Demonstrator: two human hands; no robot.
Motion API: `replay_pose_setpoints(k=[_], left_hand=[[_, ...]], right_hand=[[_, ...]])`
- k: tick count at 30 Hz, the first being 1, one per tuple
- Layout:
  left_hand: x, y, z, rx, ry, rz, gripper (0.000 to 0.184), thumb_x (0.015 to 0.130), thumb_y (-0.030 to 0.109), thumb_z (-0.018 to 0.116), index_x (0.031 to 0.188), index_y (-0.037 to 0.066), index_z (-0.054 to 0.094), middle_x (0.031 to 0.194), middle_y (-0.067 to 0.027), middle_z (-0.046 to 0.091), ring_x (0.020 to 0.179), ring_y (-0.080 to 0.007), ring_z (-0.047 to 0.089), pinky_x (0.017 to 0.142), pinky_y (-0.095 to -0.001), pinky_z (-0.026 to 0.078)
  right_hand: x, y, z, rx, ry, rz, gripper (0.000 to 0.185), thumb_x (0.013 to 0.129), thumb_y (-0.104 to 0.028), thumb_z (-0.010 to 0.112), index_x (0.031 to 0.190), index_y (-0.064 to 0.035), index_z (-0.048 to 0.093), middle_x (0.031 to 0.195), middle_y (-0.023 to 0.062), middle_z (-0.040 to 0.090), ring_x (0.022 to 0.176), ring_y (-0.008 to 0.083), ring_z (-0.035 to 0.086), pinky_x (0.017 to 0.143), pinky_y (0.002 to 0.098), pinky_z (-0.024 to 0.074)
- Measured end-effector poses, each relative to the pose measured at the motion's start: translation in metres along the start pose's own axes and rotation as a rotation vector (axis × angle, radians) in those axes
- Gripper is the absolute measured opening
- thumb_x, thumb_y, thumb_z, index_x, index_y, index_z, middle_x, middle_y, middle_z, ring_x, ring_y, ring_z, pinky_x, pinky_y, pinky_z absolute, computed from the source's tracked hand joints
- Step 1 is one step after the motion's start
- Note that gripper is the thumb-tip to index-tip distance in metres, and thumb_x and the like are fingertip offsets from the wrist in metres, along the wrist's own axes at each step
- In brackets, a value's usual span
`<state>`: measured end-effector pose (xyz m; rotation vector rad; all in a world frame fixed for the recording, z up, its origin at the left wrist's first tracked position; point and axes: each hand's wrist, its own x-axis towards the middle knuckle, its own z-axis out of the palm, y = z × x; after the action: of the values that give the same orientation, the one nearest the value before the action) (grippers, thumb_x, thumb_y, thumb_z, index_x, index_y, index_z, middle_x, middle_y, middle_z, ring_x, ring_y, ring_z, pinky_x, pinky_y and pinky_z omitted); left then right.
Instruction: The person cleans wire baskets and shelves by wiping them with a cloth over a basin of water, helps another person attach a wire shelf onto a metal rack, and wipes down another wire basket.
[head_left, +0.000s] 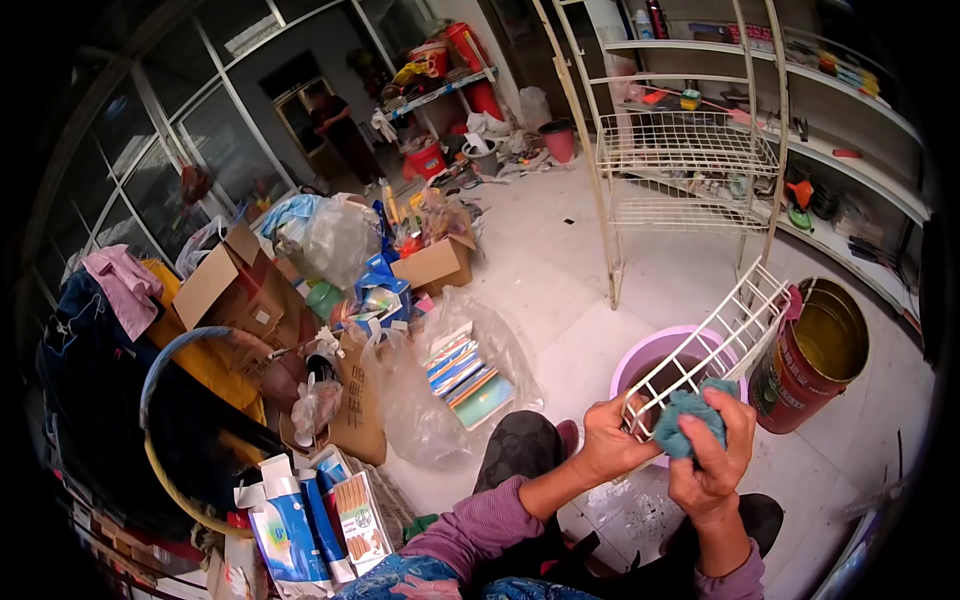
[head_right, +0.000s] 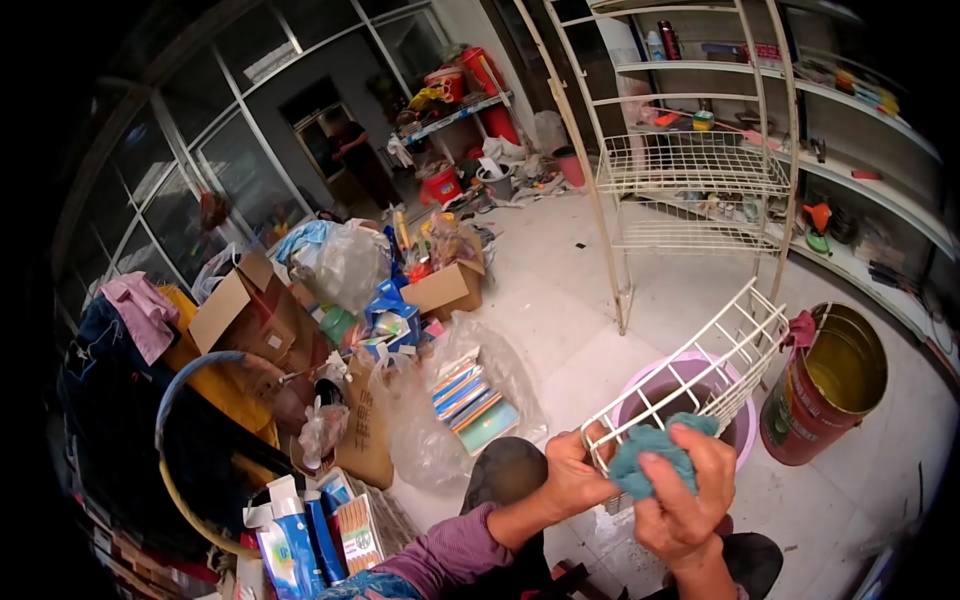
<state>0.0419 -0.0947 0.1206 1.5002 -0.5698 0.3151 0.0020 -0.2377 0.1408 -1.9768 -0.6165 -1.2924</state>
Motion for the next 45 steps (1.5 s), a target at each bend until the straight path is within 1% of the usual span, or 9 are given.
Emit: replay_pose_setpoints(k=[9,13,15,20,24,29,37,42,45], left_hand=[[0.004,-0.005,-0.006,-0.125,0.088,-0.087,0.042,0.065,-0.004,0.079,0.061,0.009,0.040,0.059,0.0048,0.044,0.055,-0.0036,0.038,0.048,-0.0219,0.032],[0.001,-0.006,-0.007,-0.082,0.105,-0.101,0.043,0.065,-0.004,0.079,0.060,0.010,0.039,0.058,0.0053,0.042,0.054,-0.0033,0.038,0.048,-0.0218,0.031],[0.002,-0.010,-0.011,-0.121,0.109,-0.090,0.044,0.065,-0.003,0.080,0.060,0.010,0.038,0.058,0.0054,0.042,0.054,-0.0032,0.037,0.047,-0.0218,0.031],[0.002,-0.007,-0.025,-0.113,0.093,-0.044,0.048,0.063,-0.003,0.080,0.059,0.012,0.035,0.056,0.0059,0.038,0.052,-0.0037,0.033,0.047,-0.0229,0.026],[-0.002,-0.006,-0.030,-0.161,0.020,-0.031,0.048,0.064,-0.007,0.078,0.059,0.012,0.033,0.055,0.0044,0.037,0.051,-0.0052,0.032,0.047,-0.0240,0.024],[-0.006,-0.008,-0.030,-0.257,-0.052,-0.020,0.045,0.065,-0.013,0.073,0.058,0.011,0.035,0.055,0.0019,0.041,0.051,-0.0070,0.036,0.047,-0.0262,0.025],[-0.014,-0.007,-0.038,-0.211,-0.022,-0.001,0.043,0.066,-0.013,0.073,0.063,0.010,0.037,0.055,0.0015,0.040,0.052,-0.0084,0.038,0.047,-0.0267,0.029],[-0.020,-0.003,-0.059,0.059,0.019,-0.162,0.040,0.065,-0.002,0.079,0.087,0.004,0.047,0.074,-0.0006,0.051,0.066,-0.0103,0.051,0.060,-0.0242,0.045],[-0.023,-0.003,-0.070,-0.090,0.117,-0.203,0.059,0.065,0.003,0.081,0.115,0.001,0.049,0.101,-0.0055,0.053,0.088,-0.0121,0.055,0.074,-0.0242,0.047]], right_hand=[[-0.074,0.049,0.033,-0.028,-0.004,0.283,0.040,0.060,0.003,0.054,0.100,0.0010,0.059,0.108,0.0229,0.055,0.091,0.0373,0.055,0.079,0.0418,0.0461],[-0.102,0.066,0.043,0.079,0.023,0.603,0.040,0.060,0.001,0.055,0.100,0.0005,0.056,0.098,0.0168,0.056,0.088,0.0309,0.055,0.081,0.0354,0.0445],[-0.109,0.082,0.039,0.207,-0.067,1.172,0.039,0.061,0.002,0.056,0.100,-0.0005,0.056,0.098,0.0114,0.055,0.088,0.0234,0.054,0.081,0.0332,0.0439],[-0.053,0.111,-0.003,0.516,0.425,1.020,0.058,0.059,0.004,0.053,0.117,0.0031,0.052,0.107,0.0065,0.053,0.091,0.0162,0.054,0.080,0.0245,0.0440],[-0.021,0.133,-0.034,0.801,0.195,1.073,0.066,0.058,0.003,0.053,0.124,0.0044,0.049,0.111,0.0075,0.051,0.092,0.0158,0.053,0.081,0.0250,0.0448],[-0.031,0.138,-0.037,1.016,-0.059,1.140,0.063,0.058,0.002,0.055,0.121,0.0050,0.051,0.094,0.0051,0.058,0.078,0.0139,0.055,0.073,0.0229,0.0454],[-0.025,0.121,-0.031,0.840,0.150,1.073,0.042,0.060,0.000,0.057,0.102,0.0047,0.057,0.080,0.0031,0.059,0.067,0.0114,0.055,0.066,0.0222,0.0456],[-0.014,0.101,-0.040,0.858,0.209,1.003,0.035,0.058,0.000,0.058,0.093,0.0039,0.057,0.073,0.0032,0.059,0.060,0.0100,0.055,0.059,0.0222,0.0459],[-0.007,0.082,-0.043,0.807,0.211,0.971,0.033,0.056,-0.002,0.060,0.089,0.0028,0.057,0.072,0.0017,0.058,0.061,0.0084,0.054,0.060,0.0216,0.0448]])
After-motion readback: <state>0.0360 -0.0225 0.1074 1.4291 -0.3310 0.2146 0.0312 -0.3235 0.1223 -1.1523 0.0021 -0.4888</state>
